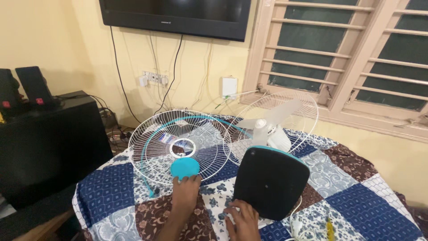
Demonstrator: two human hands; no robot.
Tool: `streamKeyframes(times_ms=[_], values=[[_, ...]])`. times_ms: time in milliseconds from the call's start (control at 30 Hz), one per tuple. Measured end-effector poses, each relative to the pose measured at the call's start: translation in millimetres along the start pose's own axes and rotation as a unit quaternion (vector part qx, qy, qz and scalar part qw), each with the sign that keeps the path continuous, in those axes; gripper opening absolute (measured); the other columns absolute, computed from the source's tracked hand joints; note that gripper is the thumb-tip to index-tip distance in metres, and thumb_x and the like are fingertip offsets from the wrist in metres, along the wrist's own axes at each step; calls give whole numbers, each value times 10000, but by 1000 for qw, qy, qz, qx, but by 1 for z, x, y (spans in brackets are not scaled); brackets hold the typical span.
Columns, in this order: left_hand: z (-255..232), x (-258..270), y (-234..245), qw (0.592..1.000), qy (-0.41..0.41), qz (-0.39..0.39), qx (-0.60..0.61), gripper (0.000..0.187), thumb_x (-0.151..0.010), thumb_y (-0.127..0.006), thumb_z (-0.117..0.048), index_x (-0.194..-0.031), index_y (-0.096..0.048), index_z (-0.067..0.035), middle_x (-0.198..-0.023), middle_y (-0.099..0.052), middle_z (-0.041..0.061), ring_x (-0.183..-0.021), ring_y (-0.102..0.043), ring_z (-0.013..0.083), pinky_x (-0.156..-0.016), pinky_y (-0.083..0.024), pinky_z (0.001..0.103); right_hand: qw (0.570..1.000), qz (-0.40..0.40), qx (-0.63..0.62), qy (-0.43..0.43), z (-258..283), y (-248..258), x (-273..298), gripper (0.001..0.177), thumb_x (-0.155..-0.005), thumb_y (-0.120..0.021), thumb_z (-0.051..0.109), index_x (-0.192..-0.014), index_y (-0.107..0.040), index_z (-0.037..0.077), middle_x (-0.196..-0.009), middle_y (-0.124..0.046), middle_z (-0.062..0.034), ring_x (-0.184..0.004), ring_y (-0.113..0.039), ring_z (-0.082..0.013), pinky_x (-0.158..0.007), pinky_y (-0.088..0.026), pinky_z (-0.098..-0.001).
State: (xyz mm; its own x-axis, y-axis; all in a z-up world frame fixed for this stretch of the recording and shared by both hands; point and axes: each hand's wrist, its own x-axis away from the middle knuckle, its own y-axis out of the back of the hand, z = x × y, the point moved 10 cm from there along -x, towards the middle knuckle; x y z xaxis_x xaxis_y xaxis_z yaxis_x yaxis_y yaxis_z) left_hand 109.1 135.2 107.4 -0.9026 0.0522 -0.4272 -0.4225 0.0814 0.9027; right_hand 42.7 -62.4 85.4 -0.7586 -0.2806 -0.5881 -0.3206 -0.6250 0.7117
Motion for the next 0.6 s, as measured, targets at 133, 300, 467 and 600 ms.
streamKeyframes(times_ms=[133,300,467,600], values=[[-5,26,42,967,-55,-246,-32,410,-764,-566,-117,-1165,-648,-91,-1244,-655,130,-1206,-589,311,-1000,-377,551,997,58,-35,-39,-7,-12,-5,237,-808,-753,162,-1045,-766,172,-1210,-659,-40,-1202,-579,-244,-992,-394,-472],[52,61,32,981,162,-95,49,355,-938,-582,-246,-1267,-602,-114,-1371,-580,79,-1350,-481,272,-1106,-361,501,995,46,-52,-69,1,-3,-14,222,-805,-758,188,-1025,-758,166,-1103,-699,-29,-1158,-612,-238,-967,-414,-449],[96,103,54,948,309,-81,11,471,-885,-662,-368,-1298,-605,-150,-1537,-425,94,-1486,-288,314,-1131,-304,600,994,52,-77,-61,12,-1,-21,212,-826,-746,184,-1036,-755,152,-1090,-697,-48,-1123,-634,-266,-916,-459,-441],[112,101,57,946,317,-69,2,510,-830,-701,-416,-1270,-641,-166,-1627,-245,174,-1550,-75,371,-1108,-237,685,978,98,-150,-105,13,-19,-24,203,-846,-714,168,-1044,-739,133,-1083,-701,-44,-1101,-679,-245,-814,-584,-391]])
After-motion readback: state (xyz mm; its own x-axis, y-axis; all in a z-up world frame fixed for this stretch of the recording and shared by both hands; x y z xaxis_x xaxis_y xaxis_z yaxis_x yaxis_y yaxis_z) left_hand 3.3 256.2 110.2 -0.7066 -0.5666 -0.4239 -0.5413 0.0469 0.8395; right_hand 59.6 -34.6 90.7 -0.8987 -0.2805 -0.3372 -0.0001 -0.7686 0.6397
